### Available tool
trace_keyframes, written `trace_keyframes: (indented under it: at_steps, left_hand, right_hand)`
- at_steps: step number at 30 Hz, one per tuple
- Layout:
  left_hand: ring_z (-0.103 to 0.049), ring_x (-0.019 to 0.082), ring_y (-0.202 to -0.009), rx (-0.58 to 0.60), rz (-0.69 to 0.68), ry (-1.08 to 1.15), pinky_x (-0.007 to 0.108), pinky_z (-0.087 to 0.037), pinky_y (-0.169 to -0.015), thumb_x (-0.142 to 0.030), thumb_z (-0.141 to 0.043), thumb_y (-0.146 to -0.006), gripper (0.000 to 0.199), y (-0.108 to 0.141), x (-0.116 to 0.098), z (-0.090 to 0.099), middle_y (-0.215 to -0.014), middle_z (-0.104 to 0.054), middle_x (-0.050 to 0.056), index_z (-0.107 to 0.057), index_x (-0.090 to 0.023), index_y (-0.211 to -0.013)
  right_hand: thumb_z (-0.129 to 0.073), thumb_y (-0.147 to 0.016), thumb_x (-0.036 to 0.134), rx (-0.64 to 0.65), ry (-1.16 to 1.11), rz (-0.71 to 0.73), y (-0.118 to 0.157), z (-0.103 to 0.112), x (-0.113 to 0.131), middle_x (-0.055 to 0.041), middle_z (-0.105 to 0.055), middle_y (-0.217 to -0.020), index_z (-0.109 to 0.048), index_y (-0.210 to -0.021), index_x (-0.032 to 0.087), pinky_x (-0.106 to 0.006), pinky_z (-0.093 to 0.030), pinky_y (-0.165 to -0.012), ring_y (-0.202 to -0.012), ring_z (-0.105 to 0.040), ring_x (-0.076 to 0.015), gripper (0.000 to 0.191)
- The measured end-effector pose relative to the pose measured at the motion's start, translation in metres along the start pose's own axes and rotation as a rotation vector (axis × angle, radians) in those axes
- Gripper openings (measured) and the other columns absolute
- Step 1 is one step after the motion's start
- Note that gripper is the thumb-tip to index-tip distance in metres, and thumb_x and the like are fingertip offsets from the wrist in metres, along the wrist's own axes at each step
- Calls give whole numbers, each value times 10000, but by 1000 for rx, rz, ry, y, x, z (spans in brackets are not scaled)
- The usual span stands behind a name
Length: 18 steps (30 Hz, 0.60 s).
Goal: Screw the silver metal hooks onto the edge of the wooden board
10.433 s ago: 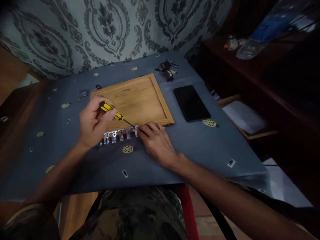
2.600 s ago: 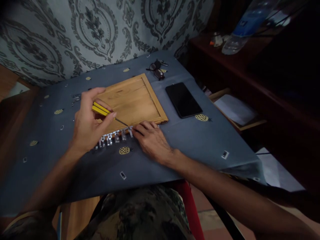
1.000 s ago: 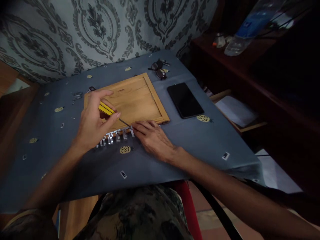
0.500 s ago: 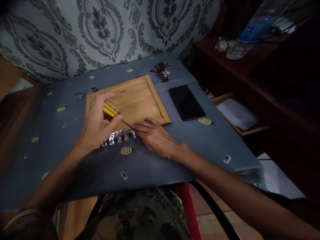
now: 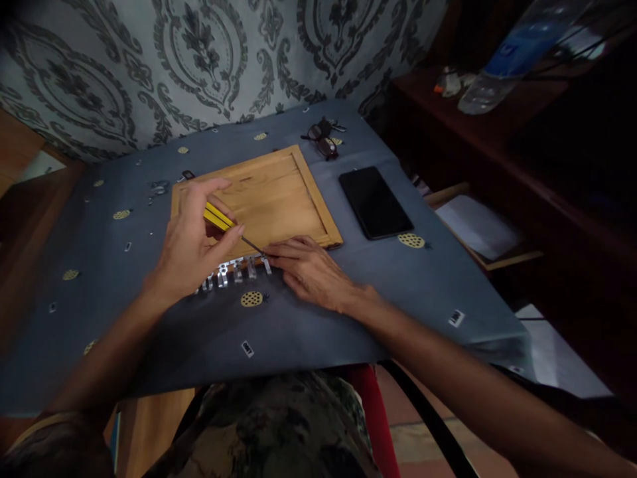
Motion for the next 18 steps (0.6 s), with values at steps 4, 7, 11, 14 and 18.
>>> trace_keyframes:
  at_steps: [4,7,11,14,18]
  left_hand:
    - [-636,148,-796,23,-2,17,243,-546,-634,-168,-631,-898,554,-1,0,0,-998,-600,17,-370,-257,-1379]
    - [-634,144,-784,32,0,7,260,-563,-685,-174,-622,-908,541,-1,0,-1,-1032,-620,25,-364,-255,-1376]
    - [-655,141,-808,45,-29,19,284,-583,-762,-147,-591,-915,537,-1,-1,-1,-1178,-627,57,-337,-242,-1378]
    - [-682,159,-876,49,-42,40,292,-586,-807,-146,-583,-923,530,-1,-2,-2,-1208,-628,68,-325,-238,-1377]
    - [-692,150,-838,72,-24,67,290,-585,-812,-161,-571,-934,519,-1,-2,-2,-1183,-646,59,-318,-245,-1379]
  right_hand:
    - [-522,-935,169,-36,-34,-27,-1,0,0,-118,-718,-1322,-736,-1172,178,-518,-531,-1008,-1192,-675,-263,320]
    - [-527,-970,201,-40,-66,-52,-3,2,1,-125,-728,-1295,-748,-1134,174,-508,-535,-1002,-1176,-681,-260,277]
    - [-513,-1016,215,-30,-87,-70,-5,3,2,-124,-742,-1266,-757,-1092,180,-481,-542,-990,-1151,-686,-249,258]
    - [-523,-1021,221,-28,-88,-84,-6,2,1,-130,-746,-1252,-760,-1080,179,-474,-544,-977,-1136,-689,-251,248]
    - [-557,-1012,244,-45,-113,-154,-7,-1,-2,-120,-757,-1220,-768,-1066,211,-470,-551,-960,-1109,-698,-250,221]
Point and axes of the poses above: each hand's wrist, its own y-axis away from the middle knuckle, its own z-axis out of the back of the hand, x = y × z, the point moved 3 cm from there along -y, towards the middle knuckle
